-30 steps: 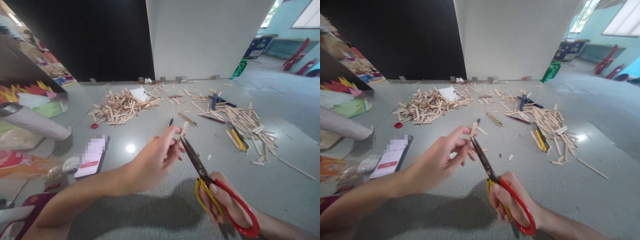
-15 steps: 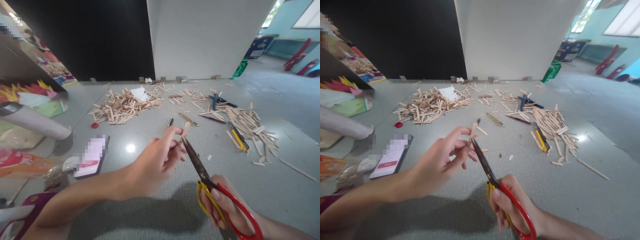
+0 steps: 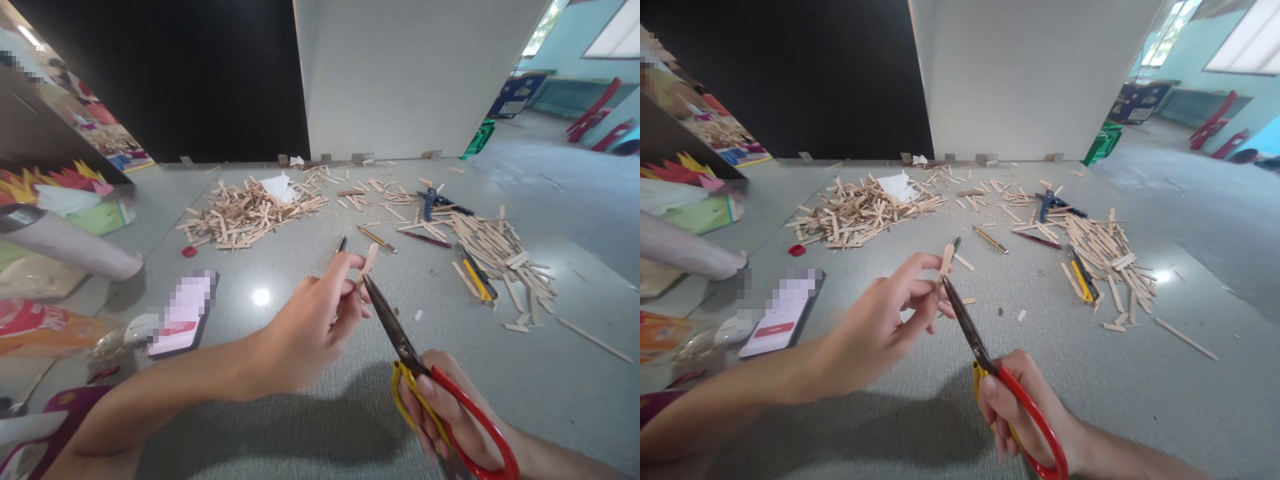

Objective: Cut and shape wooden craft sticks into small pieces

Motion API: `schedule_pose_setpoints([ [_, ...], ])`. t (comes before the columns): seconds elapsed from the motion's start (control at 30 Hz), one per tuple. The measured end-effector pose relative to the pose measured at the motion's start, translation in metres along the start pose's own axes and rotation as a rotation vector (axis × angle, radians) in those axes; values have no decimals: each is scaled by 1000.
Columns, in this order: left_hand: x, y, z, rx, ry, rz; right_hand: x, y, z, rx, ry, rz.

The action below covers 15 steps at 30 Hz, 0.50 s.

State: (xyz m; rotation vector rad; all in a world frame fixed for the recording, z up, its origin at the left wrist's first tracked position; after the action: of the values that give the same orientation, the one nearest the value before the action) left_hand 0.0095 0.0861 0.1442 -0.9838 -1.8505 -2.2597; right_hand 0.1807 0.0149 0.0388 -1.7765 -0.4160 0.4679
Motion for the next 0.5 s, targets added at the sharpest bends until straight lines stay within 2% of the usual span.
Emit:
schedule_pose_setpoints([
  [0.13,-1,0,0,-5,-16,-13,-2,0,-1,-5,-15,8],
  [0.33,-1,3,-2,-37,20,76,1,5,-1,0,-29,-5],
  [0.5,1,8,-5,-74,26,91,1,0,1,16,-58,-22],
])
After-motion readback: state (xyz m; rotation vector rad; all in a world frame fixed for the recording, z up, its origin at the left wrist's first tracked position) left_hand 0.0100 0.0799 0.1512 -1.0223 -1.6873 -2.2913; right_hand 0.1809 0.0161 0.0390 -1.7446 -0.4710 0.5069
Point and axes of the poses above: each hand's wrist, its own z-axis towards the middle knuckle, its own x-axis out of the back of the hand, y = z × x, the point moved 6 cm from there along z, towards the middle knuckle, and after that the axes turned 7 degrees about x, right-handed, at the moved point
